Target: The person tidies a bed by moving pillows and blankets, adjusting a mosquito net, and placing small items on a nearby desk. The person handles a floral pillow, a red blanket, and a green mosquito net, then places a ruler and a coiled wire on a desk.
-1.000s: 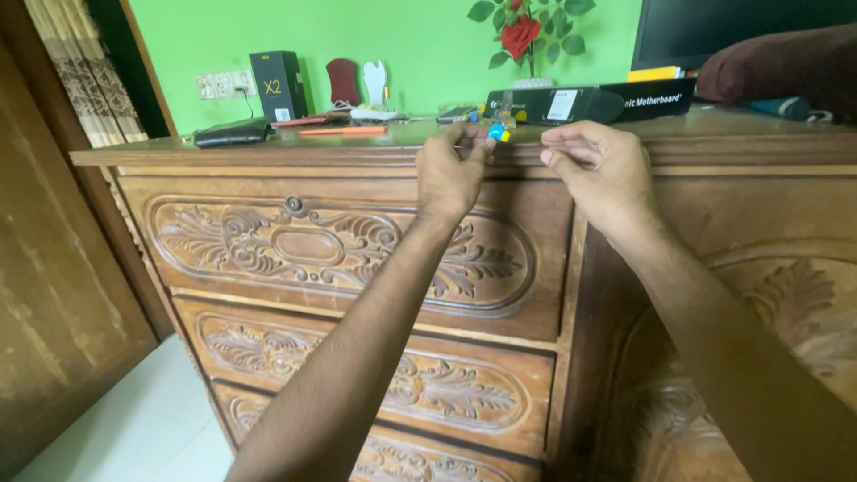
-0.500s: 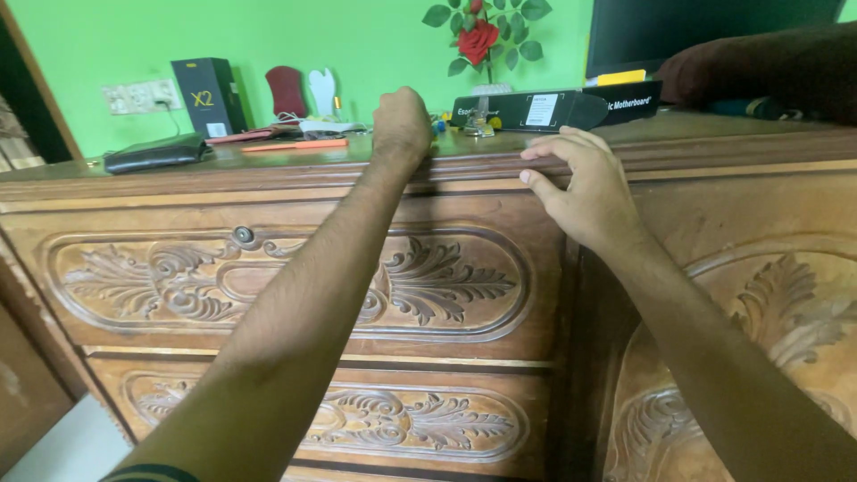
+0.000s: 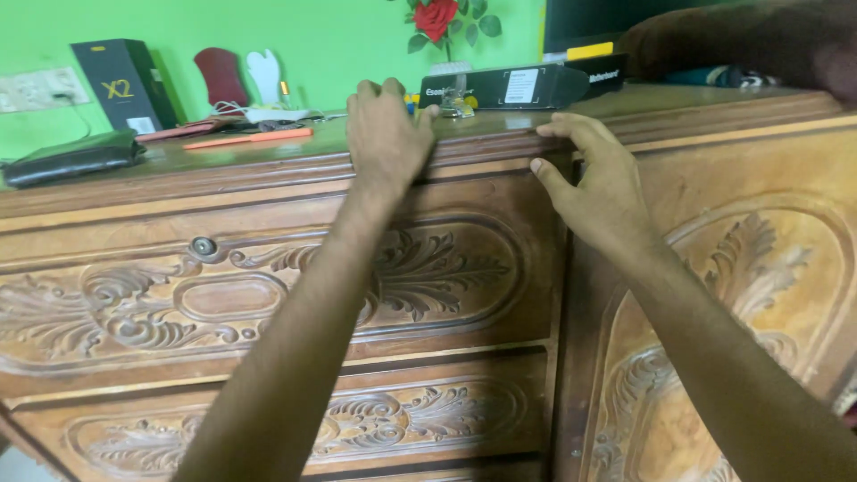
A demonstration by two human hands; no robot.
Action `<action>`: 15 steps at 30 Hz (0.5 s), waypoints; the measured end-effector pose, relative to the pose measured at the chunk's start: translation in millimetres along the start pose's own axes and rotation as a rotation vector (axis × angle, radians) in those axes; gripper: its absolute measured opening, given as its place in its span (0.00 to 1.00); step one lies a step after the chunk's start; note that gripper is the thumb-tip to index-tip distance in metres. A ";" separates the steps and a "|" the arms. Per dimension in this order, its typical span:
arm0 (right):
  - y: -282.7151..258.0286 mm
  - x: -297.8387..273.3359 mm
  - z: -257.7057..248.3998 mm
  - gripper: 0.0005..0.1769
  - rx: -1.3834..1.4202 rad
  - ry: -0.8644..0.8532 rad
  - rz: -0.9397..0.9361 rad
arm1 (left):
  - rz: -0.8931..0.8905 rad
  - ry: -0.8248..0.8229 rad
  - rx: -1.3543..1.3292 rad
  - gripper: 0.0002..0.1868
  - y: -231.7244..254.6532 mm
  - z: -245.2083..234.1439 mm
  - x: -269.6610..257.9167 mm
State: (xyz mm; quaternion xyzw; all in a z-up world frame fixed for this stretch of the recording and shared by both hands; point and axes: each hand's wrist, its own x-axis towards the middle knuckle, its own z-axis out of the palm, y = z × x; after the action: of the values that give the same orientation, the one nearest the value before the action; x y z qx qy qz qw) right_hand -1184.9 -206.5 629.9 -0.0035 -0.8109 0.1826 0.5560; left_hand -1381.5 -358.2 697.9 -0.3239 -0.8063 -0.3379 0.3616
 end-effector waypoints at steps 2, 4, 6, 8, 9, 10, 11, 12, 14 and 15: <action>-3.0 -4.7 -0.8 0.22 -0.040 0.004 -0.005 | 0.187 0.157 -0.095 0.29 7.3 8.2 -34.0; -6.6 -13.4 -0.8 0.24 -0.070 0.014 -0.004 | 0.355 0.282 -0.201 0.30 14.0 18.7 -70.0; -10.5 -24.5 -1.2 0.26 -0.092 0.033 0.000 | 0.461 0.299 -0.280 0.31 20.4 28.1 -101.6; -14.5 -41.8 -7.3 0.27 -0.111 0.018 0.056 | 0.475 0.235 -0.367 0.32 29.4 38.9 -129.4; -16.9 -51.6 -11.0 0.27 -0.124 0.012 0.088 | 0.482 0.199 -0.414 0.33 32.8 43.9 -141.6; -19.0 -60.4 -14.0 0.27 -0.159 0.016 0.135 | 0.481 0.152 -0.441 0.33 34.4 48.4 -151.9; -21.2 -71.0 -18.9 0.27 -0.198 0.025 0.187 | 0.486 0.102 -0.473 0.34 37.6 53.6 -162.2; -23.4 -81.9 -24.7 0.27 -0.238 0.034 0.238 | 0.491 0.051 -0.503 0.34 41.2 59.0 -172.6; -29.0 -104.6 -40.8 0.27 -0.273 0.043 0.327 | 0.502 0.015 -0.569 0.34 53.1 68.8 -194.4; -32.4 -116.7 -49.8 0.27 -0.292 0.051 0.371 | 0.508 -0.002 -0.603 0.34 60.8 73.2 -205.3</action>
State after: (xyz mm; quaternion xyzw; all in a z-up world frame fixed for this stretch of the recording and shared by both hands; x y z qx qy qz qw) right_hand -1089.0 -246.5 550.2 -0.2374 -0.7997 0.1625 0.5269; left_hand -1253.0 -324.0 514.8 -0.6054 -0.5653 -0.4589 0.3214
